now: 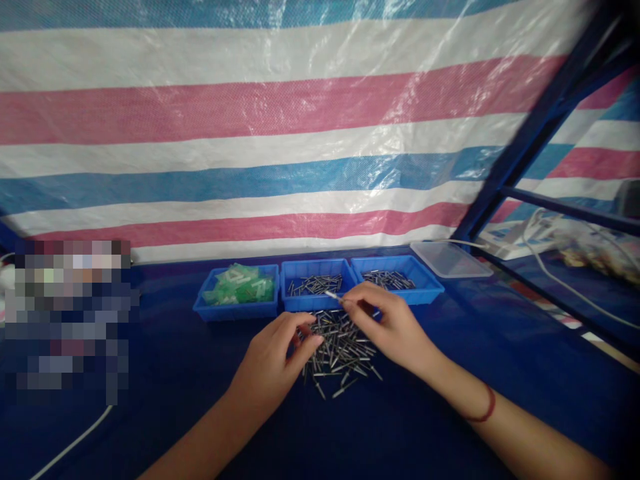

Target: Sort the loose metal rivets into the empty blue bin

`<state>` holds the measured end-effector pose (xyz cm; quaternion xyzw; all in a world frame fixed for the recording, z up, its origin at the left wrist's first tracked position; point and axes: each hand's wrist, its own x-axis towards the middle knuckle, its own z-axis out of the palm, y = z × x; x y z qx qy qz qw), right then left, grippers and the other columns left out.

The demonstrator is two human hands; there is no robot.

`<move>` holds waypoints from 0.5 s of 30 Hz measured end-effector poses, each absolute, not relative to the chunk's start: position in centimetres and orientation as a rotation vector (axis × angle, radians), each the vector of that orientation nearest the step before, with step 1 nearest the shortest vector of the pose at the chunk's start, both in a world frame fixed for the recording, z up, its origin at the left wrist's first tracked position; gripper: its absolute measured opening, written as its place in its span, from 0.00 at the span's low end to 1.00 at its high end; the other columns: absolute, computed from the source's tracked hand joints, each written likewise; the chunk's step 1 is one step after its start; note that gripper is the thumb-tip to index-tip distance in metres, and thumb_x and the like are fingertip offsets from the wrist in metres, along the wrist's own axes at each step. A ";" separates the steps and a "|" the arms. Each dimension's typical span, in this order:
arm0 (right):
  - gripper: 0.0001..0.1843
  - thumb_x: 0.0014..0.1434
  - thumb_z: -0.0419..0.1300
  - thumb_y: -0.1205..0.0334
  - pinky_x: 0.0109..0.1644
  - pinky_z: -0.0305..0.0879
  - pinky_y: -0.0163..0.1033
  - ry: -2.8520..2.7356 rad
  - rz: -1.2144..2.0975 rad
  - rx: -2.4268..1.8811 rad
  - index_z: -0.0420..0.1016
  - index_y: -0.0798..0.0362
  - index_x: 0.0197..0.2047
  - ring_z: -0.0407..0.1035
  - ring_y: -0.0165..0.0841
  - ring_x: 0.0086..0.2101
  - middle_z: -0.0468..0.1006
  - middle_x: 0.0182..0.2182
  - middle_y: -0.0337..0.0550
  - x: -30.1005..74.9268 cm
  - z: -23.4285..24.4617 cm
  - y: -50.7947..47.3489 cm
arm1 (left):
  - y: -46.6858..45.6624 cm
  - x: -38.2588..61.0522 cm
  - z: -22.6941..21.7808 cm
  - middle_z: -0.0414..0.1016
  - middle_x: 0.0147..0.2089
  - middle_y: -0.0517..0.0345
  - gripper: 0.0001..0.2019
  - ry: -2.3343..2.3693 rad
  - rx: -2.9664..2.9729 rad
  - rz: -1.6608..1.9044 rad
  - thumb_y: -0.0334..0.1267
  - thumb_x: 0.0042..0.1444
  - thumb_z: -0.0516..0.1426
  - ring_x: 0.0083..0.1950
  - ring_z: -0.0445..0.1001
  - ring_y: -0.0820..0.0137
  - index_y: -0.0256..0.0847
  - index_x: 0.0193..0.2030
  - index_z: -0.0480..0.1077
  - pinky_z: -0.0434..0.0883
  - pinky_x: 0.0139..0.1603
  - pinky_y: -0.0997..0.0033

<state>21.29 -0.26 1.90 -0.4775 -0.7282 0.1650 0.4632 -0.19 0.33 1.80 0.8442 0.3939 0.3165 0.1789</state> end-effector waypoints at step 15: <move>0.08 0.59 0.55 0.62 0.43 0.59 0.45 -1.852 -0.215 -1.506 0.75 0.53 0.35 0.68 0.38 0.34 0.77 0.32 0.45 24.6 1.8 1.6 | 2.6 -2.0 1.1 0.75 0.48 0.50 0.12 1.419 2.583 0.360 0.34 0.62 0.50 0.49 0.74 0.62 0.39 0.50 0.69 0.69 0.52 0.62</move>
